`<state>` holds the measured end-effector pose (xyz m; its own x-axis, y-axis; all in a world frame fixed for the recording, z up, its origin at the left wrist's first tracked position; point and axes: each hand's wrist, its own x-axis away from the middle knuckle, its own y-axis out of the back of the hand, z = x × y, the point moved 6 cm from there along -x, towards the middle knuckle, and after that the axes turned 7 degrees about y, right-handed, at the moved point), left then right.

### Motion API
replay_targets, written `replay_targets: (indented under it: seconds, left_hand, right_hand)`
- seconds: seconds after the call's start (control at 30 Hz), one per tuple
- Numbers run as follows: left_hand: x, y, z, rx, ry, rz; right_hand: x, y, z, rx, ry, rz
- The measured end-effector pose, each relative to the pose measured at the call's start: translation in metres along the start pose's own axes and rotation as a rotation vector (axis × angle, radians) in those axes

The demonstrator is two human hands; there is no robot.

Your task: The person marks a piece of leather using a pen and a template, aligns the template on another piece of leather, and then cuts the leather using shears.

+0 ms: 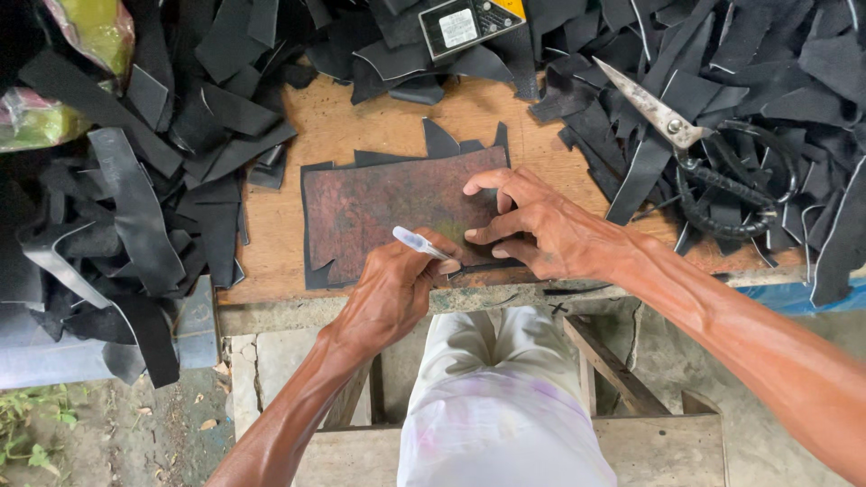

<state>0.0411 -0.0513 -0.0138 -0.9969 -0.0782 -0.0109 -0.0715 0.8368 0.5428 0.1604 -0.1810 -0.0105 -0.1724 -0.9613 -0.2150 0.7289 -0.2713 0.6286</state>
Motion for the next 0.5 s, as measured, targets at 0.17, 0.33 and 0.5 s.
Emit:
replay_targets:
  seconds: [0.17, 0.33, 0.5]
  left_hand:
    - [0.0006, -0.0010, 0.0013, -0.029, 0.003, -0.003]
    - [-0.0001, -0.0012, 0.0009, -0.041, -0.004, 0.004]
    - [0.0004, 0.0005, -0.0007, -0.025, 0.007, -0.001]
  right_hand:
    - [0.0008, -0.0004, -0.0012, 0.002, 0.013, -0.001]
    - [0.0013, -0.0020, -0.0046, -0.018, -0.016, 0.012]
    - [0.0020, -0.0021, -0.0057, -0.019, -0.053, 0.023]
